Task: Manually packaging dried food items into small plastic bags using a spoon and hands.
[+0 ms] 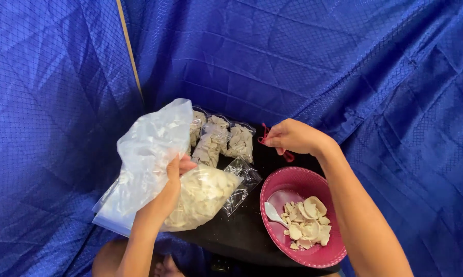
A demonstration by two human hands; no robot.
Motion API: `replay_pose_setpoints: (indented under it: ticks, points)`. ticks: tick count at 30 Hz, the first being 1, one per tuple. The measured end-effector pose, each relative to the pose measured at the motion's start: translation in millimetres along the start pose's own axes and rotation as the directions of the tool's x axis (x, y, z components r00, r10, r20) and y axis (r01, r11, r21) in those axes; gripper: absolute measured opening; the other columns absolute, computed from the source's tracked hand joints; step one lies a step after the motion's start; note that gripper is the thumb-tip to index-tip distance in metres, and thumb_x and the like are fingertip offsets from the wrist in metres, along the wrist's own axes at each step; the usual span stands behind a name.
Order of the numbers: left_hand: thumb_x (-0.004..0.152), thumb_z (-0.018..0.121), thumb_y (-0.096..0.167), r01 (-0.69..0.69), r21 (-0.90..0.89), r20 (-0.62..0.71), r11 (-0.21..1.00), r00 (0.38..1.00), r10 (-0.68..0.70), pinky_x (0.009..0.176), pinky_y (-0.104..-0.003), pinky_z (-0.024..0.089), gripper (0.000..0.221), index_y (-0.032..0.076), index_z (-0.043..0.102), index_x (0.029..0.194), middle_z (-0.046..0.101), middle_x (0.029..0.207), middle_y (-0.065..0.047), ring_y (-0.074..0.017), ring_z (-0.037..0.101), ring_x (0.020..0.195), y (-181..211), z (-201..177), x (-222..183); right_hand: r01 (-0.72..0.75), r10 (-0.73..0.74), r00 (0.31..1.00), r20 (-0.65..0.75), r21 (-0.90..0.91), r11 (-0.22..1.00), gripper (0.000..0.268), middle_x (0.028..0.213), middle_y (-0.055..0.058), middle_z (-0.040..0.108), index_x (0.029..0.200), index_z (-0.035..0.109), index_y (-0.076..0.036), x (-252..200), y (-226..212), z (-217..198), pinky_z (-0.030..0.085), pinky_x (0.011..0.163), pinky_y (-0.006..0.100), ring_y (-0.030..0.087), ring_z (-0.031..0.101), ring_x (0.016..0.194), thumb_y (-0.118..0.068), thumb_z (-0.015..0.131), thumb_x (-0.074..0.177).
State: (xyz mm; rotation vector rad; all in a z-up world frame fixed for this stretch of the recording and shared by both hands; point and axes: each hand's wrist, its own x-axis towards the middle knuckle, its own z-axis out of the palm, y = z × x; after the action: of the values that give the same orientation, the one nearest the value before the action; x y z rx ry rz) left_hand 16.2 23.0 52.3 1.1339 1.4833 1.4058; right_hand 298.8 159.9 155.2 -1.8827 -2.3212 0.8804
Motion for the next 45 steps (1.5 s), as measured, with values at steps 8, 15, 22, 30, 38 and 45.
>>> replay_pose_setpoints:
  ticks: [8,15,22,30,38,45]
  points:
    - [0.102,0.053,0.047,-0.258,0.358,0.090,0.897,0.966,0.242,0.114,-0.041,0.040,0.040,0.022,0.069,0.128,0.071,0.132,-0.003,-0.0166,0.064,0.122,4.0,22.4,-9.0,0.291,-0.295,0.955,-0.022,-0.105,0.951,0.017,0.066,0.010,0.065,0.091,0.075,-0.011,-45.9,-81.5,27.5,0.051,0.070,0.036,0.025,0.062,0.068,-0.022,0.063,0.094]
    - [0.104,0.045,0.047,-0.236,0.061,0.216,0.970,0.952,0.218,0.119,-0.046,0.035,0.044,0.016,0.068,0.126,0.067,0.130,-0.007,-0.0241,0.057,0.130,11.5,24.0,-9.0,0.554,-0.552,0.828,-0.099,0.295,0.779,0.022,0.068,0.000,0.074,0.090,0.082,-0.014,-34.0,-84.6,72.2,0.055,0.063,0.026,0.008,0.063,0.066,-0.031,0.070,0.097]
    - [0.106,0.038,0.046,-0.150,0.002,0.292,0.989,0.946,0.142,0.080,-0.029,0.058,0.053,0.013,0.076,0.093,0.073,0.090,0.001,-0.0148,0.065,0.082,26.6,12.0,-11.9,0.362,-0.416,0.861,-0.294,0.927,0.094,0.023,0.058,-0.004,0.024,0.066,0.042,-0.014,-26.4,-98.9,93.4,0.040,0.044,0.027,0.011,0.025,0.050,-0.012,0.050,0.088]
    - [0.102,0.051,0.050,-0.154,0.119,0.203,0.981,0.971,0.128,0.102,-0.044,0.054,0.050,0.010,0.072,0.124,0.074,0.122,-0.015,-0.0274,0.070,0.111,8.6,9.9,-5.4,0.336,-0.134,0.938,-0.320,0.934,0.118,0.009,0.060,-0.005,0.027,0.088,0.056,-0.005,-14.3,-86.3,72.3,0.058,0.057,0.033,0.011,0.044,0.050,-0.012,0.051,0.090]
    - [0.102,0.059,0.043,-0.349,0.411,-0.109,0.842,0.898,0.425,0.113,-0.044,0.042,0.046,0.007,0.068,0.129,0.068,0.131,-0.015,-0.0274,0.062,0.124,-28.8,17.1,4.0,0.238,-0.124,0.963,-0.238,0.549,0.801,0.043,0.097,0.017,0.071,0.128,0.067,-0.005,-98.7,-87.3,91.3,0.062,0.062,0.035,0.017,0.062,0.070,-0.014,0.066,0.086]
    - [0.097,0.063,0.022,-0.428,0.629,-0.231,0.650,0.695,0.681,0.074,-0.041,0.056,0.027,0.002,0.074,0.111,0.075,0.103,-0.015,-0.0317,0.070,0.082,2.7,2.1,5.3,-0.030,-0.202,0.979,0.041,0.998,0.055,0.015,0.071,0.007,0.059,0.101,0.066,0.002,-105.5,-53.8,185.3,0.041,0.047,0.024,0.007,0.037,0.044,-0.011,0.059,0.103]
